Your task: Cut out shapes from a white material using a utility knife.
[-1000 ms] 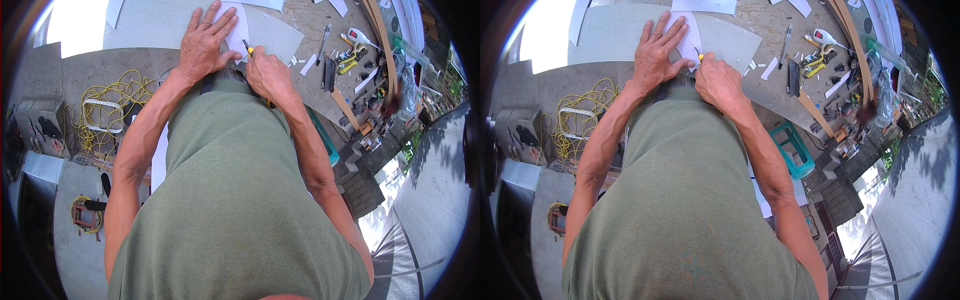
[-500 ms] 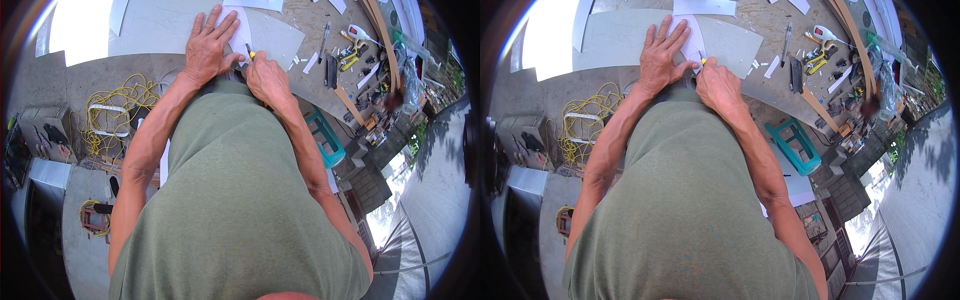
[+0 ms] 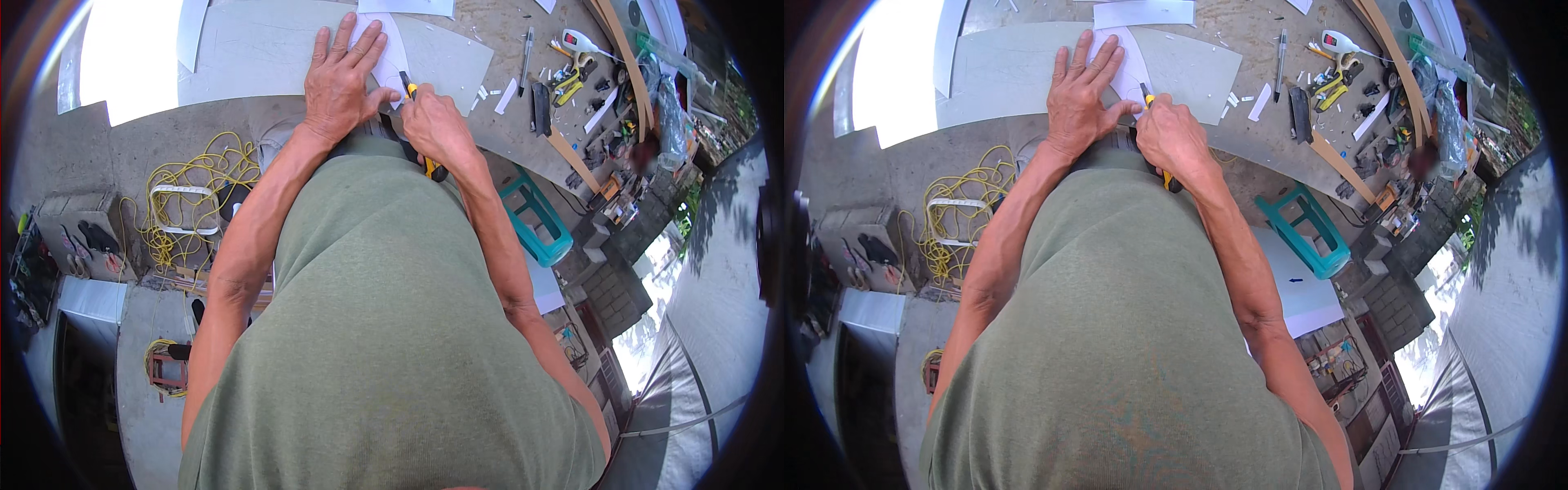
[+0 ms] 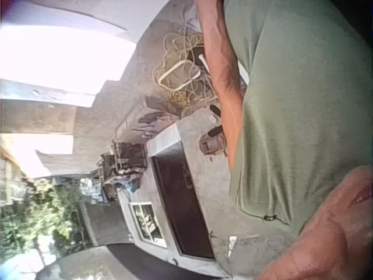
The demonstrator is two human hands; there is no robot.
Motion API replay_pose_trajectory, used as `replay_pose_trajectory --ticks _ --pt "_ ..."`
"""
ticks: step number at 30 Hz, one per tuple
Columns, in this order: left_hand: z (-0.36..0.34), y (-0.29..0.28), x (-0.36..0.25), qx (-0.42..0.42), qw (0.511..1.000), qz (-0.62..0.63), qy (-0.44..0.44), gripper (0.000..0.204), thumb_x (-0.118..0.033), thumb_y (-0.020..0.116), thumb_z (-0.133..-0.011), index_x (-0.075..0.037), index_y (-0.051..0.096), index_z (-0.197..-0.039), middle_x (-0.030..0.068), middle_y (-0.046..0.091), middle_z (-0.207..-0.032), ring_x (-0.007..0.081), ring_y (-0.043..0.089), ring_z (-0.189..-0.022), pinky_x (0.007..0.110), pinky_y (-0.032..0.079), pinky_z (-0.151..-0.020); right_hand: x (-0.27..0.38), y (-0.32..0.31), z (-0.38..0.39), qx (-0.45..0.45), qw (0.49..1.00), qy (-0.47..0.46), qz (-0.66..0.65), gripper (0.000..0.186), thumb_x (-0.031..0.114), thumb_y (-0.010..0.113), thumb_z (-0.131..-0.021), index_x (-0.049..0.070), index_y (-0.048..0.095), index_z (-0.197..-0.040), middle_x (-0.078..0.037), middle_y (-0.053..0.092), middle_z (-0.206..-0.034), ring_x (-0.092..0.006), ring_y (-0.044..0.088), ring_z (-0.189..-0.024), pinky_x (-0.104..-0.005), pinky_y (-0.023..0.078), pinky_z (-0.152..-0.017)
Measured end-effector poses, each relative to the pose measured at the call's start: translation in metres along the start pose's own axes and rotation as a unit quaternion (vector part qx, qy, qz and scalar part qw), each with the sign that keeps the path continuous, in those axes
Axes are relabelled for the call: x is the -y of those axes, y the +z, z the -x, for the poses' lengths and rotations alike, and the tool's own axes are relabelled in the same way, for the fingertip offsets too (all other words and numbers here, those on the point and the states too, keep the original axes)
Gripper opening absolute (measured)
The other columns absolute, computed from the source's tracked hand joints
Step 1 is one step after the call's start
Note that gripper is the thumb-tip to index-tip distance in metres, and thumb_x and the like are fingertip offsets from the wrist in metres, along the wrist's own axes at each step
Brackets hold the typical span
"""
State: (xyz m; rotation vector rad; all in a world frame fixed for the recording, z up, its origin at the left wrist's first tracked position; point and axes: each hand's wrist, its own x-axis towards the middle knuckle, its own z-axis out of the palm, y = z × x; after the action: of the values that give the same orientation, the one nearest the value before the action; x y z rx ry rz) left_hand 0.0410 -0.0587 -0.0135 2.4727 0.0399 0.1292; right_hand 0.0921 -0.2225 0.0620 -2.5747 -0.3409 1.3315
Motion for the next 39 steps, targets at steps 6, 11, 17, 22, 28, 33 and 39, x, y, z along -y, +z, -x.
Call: replay_pose_trajectory --ticks 6,11,17,22,28,33,39 --pt "0.000 0.001 0.001 -0.002 1.000 0.007 -0.004 0.088 -0.050 0.085 -0.067 -0.011 0.060 -0.142 0.0018 0.051 -0.155 0.0284 0.032 -0.152 0.053 0.021 -0.124 0.015 -0.009 0.007 -0.012 0.998 0.057 -0.039 0.036 0.023 0.050 -0.096 -0.012 0.058 -0.100 -0.038 0.068 -0.090 -0.0529 0.068 -0.091 -0.0568 0.054 -0.082" --pt "-0.001 -0.003 -0.002 -0.001 1.000 0.004 -0.003 0.088 -0.051 0.085 -0.067 -0.011 0.061 -0.142 0.0017 0.051 -0.155 0.0280 0.032 -0.152 0.054 0.022 -0.124 0.011 -0.008 0.006 -0.032 0.999 0.013 0.026 0.035 0.024 0.048 -0.100 -0.010 0.055 -0.099 -0.036 0.067 -0.084 -0.0524 0.069 -0.082 -0.0559 0.054 -0.076" --pt "-0.002 -0.022 0.001 0.044 0.998 -0.032 0.027 0.077 -0.041 0.087 -0.067 -0.010 0.065 -0.135 0.0027 0.050 -0.155 0.0269 0.032 -0.152 0.052 0.024 -0.124 0.003 -0.029 0.009 -0.042 0.983 -0.058 0.170 0.027 0.027 0.050 -0.100 0.000 0.055 -0.102 -0.027 0.070 -0.079 -0.0473 0.069 -0.078 -0.0564 0.052 -0.070" --pt "-0.014 -0.013 0.015 0.085 0.986 0.021 0.145 0.070 -0.034 0.080 -0.080 -0.014 0.058 -0.143 0.0016 0.044 -0.159 0.0226 0.030 -0.152 0.046 0.025 -0.126 0.000 -0.044 0.003 -0.018 0.969 -0.099 0.227 0.027 0.027 0.049 -0.101 0.001 0.054 -0.101 -0.025 0.070 -0.078 -0.0450 0.069 -0.076 -0.0561 0.052 -0.069" --pt "-0.015 -0.007 0.026 0.099 0.981 -0.024 0.165 0.064 -0.047 0.068 -0.089 -0.017 0.057 -0.145 -0.0033 0.045 -0.158 0.0191 0.028 -0.153 0.043 0.019 -0.128 0.004 -0.038 0.006 -0.027 0.973 -0.092 0.208 0.024 0.022 0.050 -0.098 -0.002 0.055 -0.099 -0.028 0.069 -0.079 -0.0458 0.070 -0.078 -0.0560 0.053 -0.072" --pt "-0.016 -0.011 0.024 0.093 0.983 -0.017 0.160 0.063 -0.046 0.069 -0.088 -0.018 0.059 -0.143 -0.0032 0.048 -0.156 0.0213 0.031 -0.152 0.045 0.020 -0.128 0.005 -0.033 0.007 -0.022 0.978 -0.090 0.189 0.021 0.017 0.053 -0.095 -0.005 0.054 -0.096 -0.030 0.069 -0.081 -0.0463 0.071 -0.081 -0.0564 0.054 -0.074" --pt "-0.014 -0.012 0.020 0.091 0.985 -0.008 0.146 0.061 -0.043 0.072 -0.086 -0.017 0.062 -0.140 -0.0021 0.050 -0.155 0.0226 0.032 -0.152 0.046 0.022 -0.127 0.005 -0.032 0.005 -0.013 0.984 -0.073 0.160 0.023 0.016 0.053 -0.093 -0.006 0.056 -0.098 -0.031 0.070 -0.086 -0.0470 0.071 -0.085 -0.0560 0.055 -0.077"
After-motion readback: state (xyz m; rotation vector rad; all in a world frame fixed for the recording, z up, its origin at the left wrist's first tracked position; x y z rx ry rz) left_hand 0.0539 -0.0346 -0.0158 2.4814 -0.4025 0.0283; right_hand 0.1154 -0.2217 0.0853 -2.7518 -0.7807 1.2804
